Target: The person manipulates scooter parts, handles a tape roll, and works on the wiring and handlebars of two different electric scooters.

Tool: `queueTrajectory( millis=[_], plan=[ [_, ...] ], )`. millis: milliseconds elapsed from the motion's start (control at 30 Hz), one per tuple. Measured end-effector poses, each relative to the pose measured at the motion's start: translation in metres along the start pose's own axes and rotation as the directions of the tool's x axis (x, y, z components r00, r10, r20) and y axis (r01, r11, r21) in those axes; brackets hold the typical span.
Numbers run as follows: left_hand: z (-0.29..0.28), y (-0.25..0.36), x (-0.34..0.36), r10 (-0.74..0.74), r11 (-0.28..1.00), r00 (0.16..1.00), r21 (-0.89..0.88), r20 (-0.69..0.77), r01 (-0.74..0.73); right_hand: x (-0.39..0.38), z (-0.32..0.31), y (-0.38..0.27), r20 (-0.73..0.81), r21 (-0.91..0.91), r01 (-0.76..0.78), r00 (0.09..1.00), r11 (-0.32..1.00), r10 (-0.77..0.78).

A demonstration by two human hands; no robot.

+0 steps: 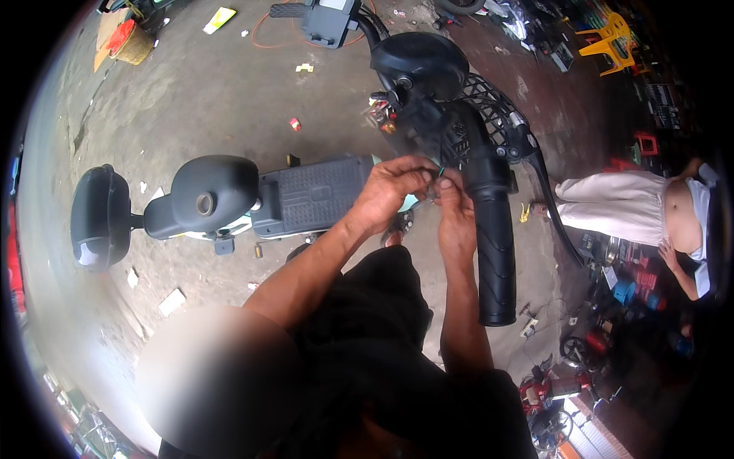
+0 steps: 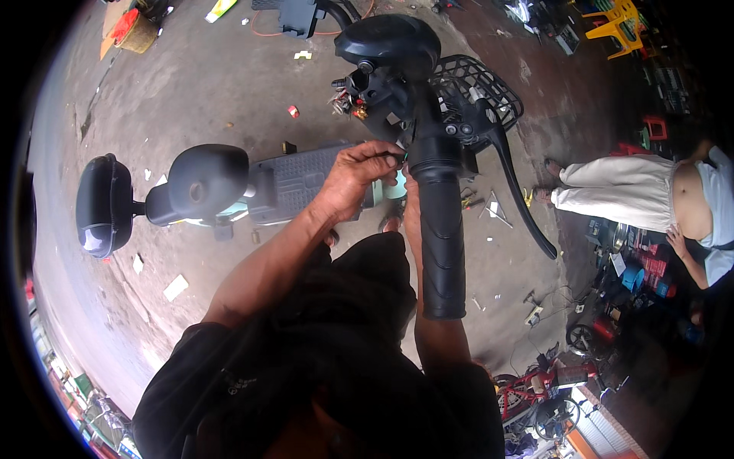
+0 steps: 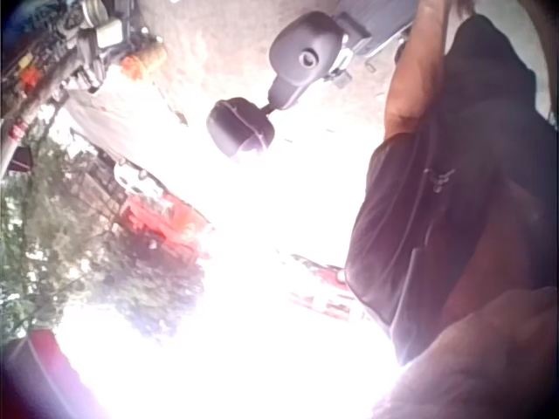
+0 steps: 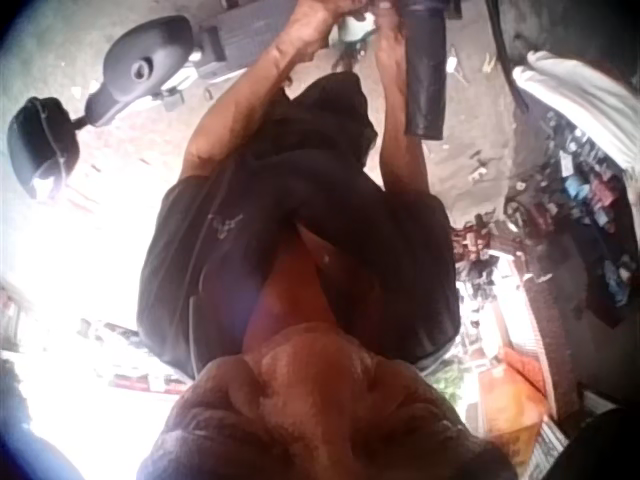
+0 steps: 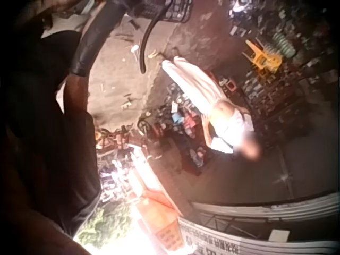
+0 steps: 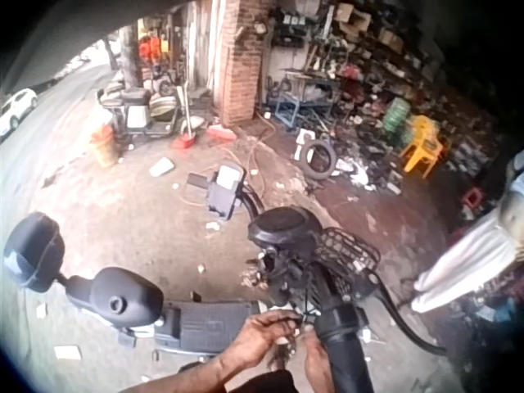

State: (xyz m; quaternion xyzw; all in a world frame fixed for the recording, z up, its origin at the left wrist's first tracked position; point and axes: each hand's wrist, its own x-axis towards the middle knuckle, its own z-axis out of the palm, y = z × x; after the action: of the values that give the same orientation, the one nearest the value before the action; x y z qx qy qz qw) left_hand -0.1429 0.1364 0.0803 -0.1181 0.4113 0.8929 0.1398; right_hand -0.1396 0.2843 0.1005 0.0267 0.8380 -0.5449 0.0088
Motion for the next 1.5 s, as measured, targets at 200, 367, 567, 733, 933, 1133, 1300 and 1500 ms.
queueTrajectory(
  millis=[200,367,567,733,933,1133,1300,1500],
  plan=[
    [0.003,0.007,-0.003,-0.024,0.999,0.999,0.03,-0.046,0.025,0.004,-0.002,-0.018,0.063,0.047,-0.059,0.996,0.997,0.056],
    [0.001,0.003,-0.013,-0.02,0.999,0.998,-0.027,-0.064,0.018,0.001,0.008,-0.013,0.012,0.056,0.098,0.995,0.994,-0.099],
    [0.0,0.007,-0.035,-0.014,0.995,0.992,-0.1,-0.126,0.001,-0.012,0.013,-0.043,0.074,-0.081,0.14,0.988,0.987,-0.135],
    [0.011,0.013,-0.055,0.053,0.998,0.982,-0.014,-0.181,-0.056,-0.018,0.008,-0.048,0.133,0.057,0.259,0.955,0.964,-0.264],
    [0.045,0.022,-0.086,0.371,0.582,0.929,0.778,0.006,-0.237,-0.019,0.0,-0.039,0.276,0.338,0.019,0.954,0.941,-0.119],
    [0.045,0.024,-0.085,0.424,0.285,0.9,0.929,0.1,-0.238,-0.017,0.0,-0.027,0.262,0.524,-0.176,0.964,0.834,0.039],
    [0.024,0.021,-0.074,0.283,0.93,0.949,0.281,-0.139,-0.236,-0.018,0.007,-0.025,0.262,0.595,-0.154,0.965,0.789,-0.009],
    [0.01,0.014,-0.053,0.408,0.894,0.888,0.29,-0.213,-0.341,-0.012,0.013,-0.018,0.234,0.621,-0.146,0.972,0.77,-0.004]
  ],
)
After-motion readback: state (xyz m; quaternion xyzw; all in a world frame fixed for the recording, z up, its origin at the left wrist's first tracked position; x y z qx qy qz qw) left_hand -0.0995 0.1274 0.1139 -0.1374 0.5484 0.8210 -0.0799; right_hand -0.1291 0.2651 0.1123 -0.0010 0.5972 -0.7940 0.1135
